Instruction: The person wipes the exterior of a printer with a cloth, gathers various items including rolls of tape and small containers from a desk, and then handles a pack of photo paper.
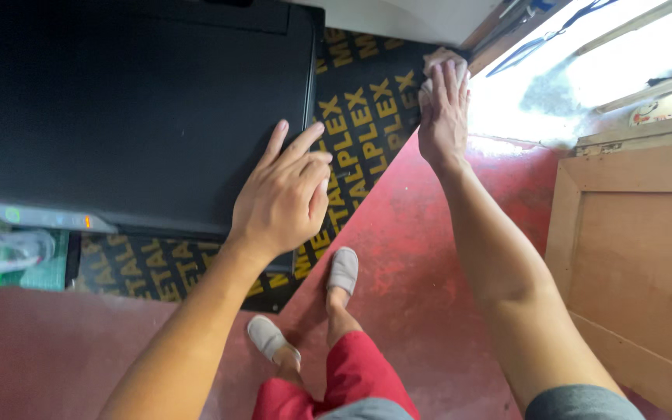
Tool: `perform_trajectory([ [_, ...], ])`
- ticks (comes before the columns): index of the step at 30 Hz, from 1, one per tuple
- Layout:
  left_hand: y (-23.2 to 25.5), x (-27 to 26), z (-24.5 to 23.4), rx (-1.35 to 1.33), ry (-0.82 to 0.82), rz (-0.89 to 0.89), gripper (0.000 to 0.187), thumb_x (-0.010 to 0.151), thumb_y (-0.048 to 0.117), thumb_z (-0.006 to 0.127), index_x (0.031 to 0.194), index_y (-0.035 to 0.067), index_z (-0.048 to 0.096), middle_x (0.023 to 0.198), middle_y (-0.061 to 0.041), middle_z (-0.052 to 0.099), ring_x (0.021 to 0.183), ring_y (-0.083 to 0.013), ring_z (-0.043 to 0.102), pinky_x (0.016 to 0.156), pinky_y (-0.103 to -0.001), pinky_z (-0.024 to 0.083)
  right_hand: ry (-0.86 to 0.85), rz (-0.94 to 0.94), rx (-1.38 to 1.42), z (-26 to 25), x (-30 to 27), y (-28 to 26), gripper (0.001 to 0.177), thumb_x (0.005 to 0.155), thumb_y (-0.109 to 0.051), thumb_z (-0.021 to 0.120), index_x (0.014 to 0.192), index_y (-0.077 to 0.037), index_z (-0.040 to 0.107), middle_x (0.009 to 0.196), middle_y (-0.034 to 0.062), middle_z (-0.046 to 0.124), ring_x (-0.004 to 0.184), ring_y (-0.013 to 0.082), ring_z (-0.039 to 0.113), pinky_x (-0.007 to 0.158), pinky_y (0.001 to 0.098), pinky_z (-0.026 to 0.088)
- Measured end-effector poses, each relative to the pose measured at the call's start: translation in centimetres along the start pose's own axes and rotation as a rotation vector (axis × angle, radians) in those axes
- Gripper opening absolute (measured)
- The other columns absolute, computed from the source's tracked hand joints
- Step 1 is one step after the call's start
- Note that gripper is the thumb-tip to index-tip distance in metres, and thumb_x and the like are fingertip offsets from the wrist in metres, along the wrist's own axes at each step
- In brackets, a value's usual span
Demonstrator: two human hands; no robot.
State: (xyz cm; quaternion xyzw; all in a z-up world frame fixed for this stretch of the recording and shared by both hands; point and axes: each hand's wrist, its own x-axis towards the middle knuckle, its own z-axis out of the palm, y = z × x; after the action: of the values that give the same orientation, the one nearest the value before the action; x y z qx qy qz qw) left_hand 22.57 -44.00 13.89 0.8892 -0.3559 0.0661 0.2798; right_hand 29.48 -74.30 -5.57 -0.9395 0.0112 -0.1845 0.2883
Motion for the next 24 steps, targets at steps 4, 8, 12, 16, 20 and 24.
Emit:
perform_trajectory([
  [4, -0.4, -0.1, 0.1, -0.059, 0.088, 0.034, 0.005, 0.098, 0.004, 0.06, 0.1, 0.001, 0.063, 0.119, -0.013, 0.072, 0.14, -0.0327, 0.054, 0.123, -0.056, 0.034, 0.024, -0.049, 0.182, 0.9, -4.8, -3.5, 0.046, 0.108, -0.008, 0.058, 0.153, -0.004, 0.047, 0.159, 0.0198, 0.045, 0.156, 0.0425, 0.031, 0.132, 0.0581, 0.017],
  [8, -0.4, -1.3, 0.0, -0.165, 0.212, 0.038, 0.008, 0.102, 0.003, 0.062, 0.109, 0.0, 0.063, 0.122, -0.013, 0.071, 0.138, -0.0352, 0.057, 0.12, -0.051, 0.043, -0.162, -0.225, 0.167, 0.5, -12.1, -10.6, 0.055, 0.093, 0.003, 0.058, 0.148, -0.003, 0.05, 0.156, 0.0223, 0.045, 0.154, 0.0466, 0.03, 0.131, 0.0589, 0.017],
  [12, 0.9, -4.2, -1.9, -0.175, 0.379, 0.01, 0.011, 0.102, 0.003, 0.065, 0.113, 0.002, 0.065, 0.12, -0.01, 0.072, 0.133, -0.035, 0.062, 0.118, -0.048, 0.048, -0.321, -0.269, 0.201, -0.5, -19.5, -17.1, 0.062, 0.081, 0.002, 0.063, 0.142, 0.001, 0.054, 0.152, 0.0236, 0.046, 0.15, 0.0515, 0.028, 0.124, 0.0593, 0.02],
  [16, 1.9, -10.5, -5.5, -0.129, 0.501, -0.061, 0.009, 0.102, -0.001, 0.065, 0.11, 0.002, 0.064, 0.118, -0.011, 0.071, 0.117, -0.033, 0.066, 0.102, -0.042, 0.055, -0.313, -0.234, 0.218, 0.3, -25.8, -20.7, 0.055, 0.088, -0.002, 0.066, 0.141, -0.002, 0.056, 0.151, 0.0205, 0.047, 0.15, 0.0478, 0.032, 0.124, 0.0534, 0.029],
  [20, 2.2, -18.6, -8.5, -0.013, 0.594, -0.195, 0.01, 0.1, -0.002, 0.065, 0.108, 0.003, 0.065, 0.107, -0.009, 0.071, 0.098, -0.0309, 0.065, 0.087, -0.041, 0.054, -0.252, -0.294, 0.161, 0.9, -29.0, -22.6, 0.056, 0.089, -0.004, 0.068, 0.143, -0.003, 0.057, 0.15, 0.0182, 0.049, 0.147, 0.048, 0.035, 0.122, 0.0545, 0.031],
  [24, 2.2, -26.6, -8.0, -0.073, 0.639, -0.411, 0.005, 0.098, 0.002, 0.064, 0.097, 0.007, 0.064, 0.095, -0.007, 0.07, 0.088, -0.0286, 0.064, 0.078, -0.038, 0.052, -0.319, -0.462, 0.192, 1.8, -30.0, -26.2, 0.048, 0.09, -0.004, 0.069, 0.137, -0.009, 0.06, 0.147, 0.0133, 0.055, 0.146, 0.0438, 0.041, 0.122, 0.0503, 0.036],
])
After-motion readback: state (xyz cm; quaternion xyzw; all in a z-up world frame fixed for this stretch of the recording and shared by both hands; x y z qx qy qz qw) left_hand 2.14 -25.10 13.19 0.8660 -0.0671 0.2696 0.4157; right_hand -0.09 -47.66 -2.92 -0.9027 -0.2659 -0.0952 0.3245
